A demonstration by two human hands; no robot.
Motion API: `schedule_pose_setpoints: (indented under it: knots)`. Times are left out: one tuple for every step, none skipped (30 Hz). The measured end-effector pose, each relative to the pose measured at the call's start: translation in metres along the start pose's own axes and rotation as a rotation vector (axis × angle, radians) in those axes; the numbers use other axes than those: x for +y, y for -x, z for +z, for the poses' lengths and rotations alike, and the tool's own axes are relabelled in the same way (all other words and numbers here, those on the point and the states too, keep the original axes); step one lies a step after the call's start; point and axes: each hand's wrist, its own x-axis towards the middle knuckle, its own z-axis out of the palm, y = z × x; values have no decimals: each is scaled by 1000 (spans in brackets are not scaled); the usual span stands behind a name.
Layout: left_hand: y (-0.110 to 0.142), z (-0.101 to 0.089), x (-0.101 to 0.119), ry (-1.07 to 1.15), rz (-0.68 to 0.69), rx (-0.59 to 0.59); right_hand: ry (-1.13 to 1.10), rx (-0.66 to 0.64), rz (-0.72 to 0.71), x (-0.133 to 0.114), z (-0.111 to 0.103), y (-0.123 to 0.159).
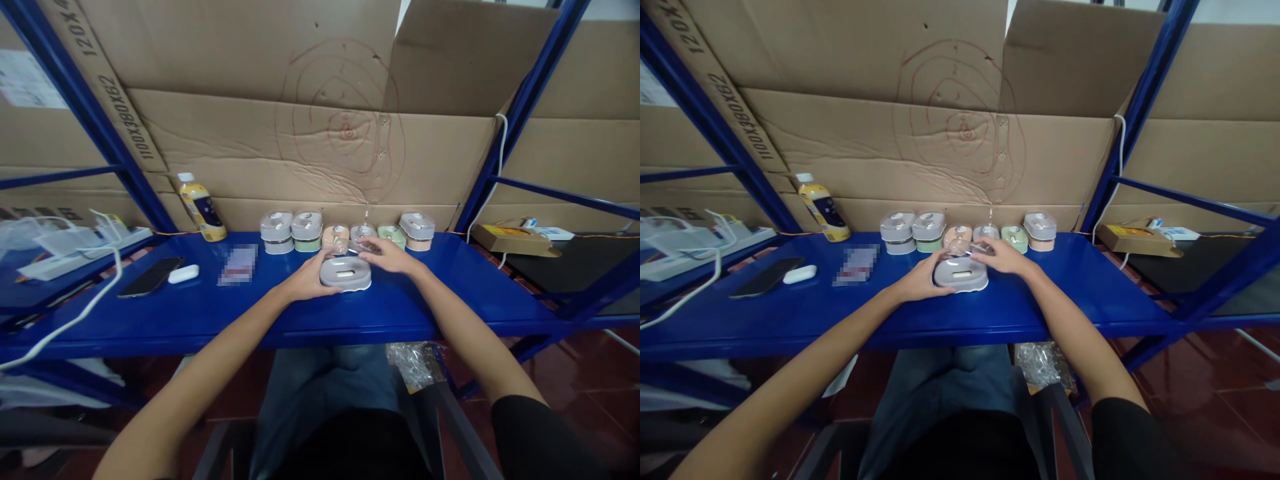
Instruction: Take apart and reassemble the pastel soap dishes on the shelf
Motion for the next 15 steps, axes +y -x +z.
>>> schedule_pose_setpoints:
  knots:
    - [0, 1, -1, 21, -26, 1, 20, -25, -11, -3, 1, 1]
    - [0, 3, -2, 42, -44, 3, 34, -47, -23, -6, 2, 2]
    - [0, 4, -4, 61, -55, 6, 50, -65, -38, -9, 3, 2]
    - [-1, 6, -5, 79, -62, 8, 75, -76, -59, -11, 4, 3]
    - [-1, 7, -5, 94, -69, 13, 110, -84, -85, -14, 6, 3]
    - [-1, 9, -6, 106, -77, 18, 148, -89, -111, -16, 8, 3]
    - [-1, 10, -6, 115, -85, 23, 183, -92, -133, -18, 10, 3]
    - [-2, 11, -6, 121, -90, 27, 209, -96, -149, -20, 13, 3]
    - [-2, 11, -6, 125, -91, 30, 224, -101, -162, -22, 15, 3]
    - [-2, 11, -5, 128, -88, 31, 231, -107, -174, -23, 18, 3]
    - [-2, 11, -4, 129, -84, 31, 232, -115, -182, -24, 20, 3]
    - [-3, 11, -3, 130, -81, 29, 231, -120, -188, -24, 22, 2]
    - [-3, 10, -2, 130, -80, 27, 230, -125, -193, -24, 23, 2]
    - [-3, 10, -1, 128, -80, 23, 231, -127, -198, -24, 24, 2]
    - [-3, 9, 0, 126, -80, 19, 233, -128, -200, -23, 25, 2]
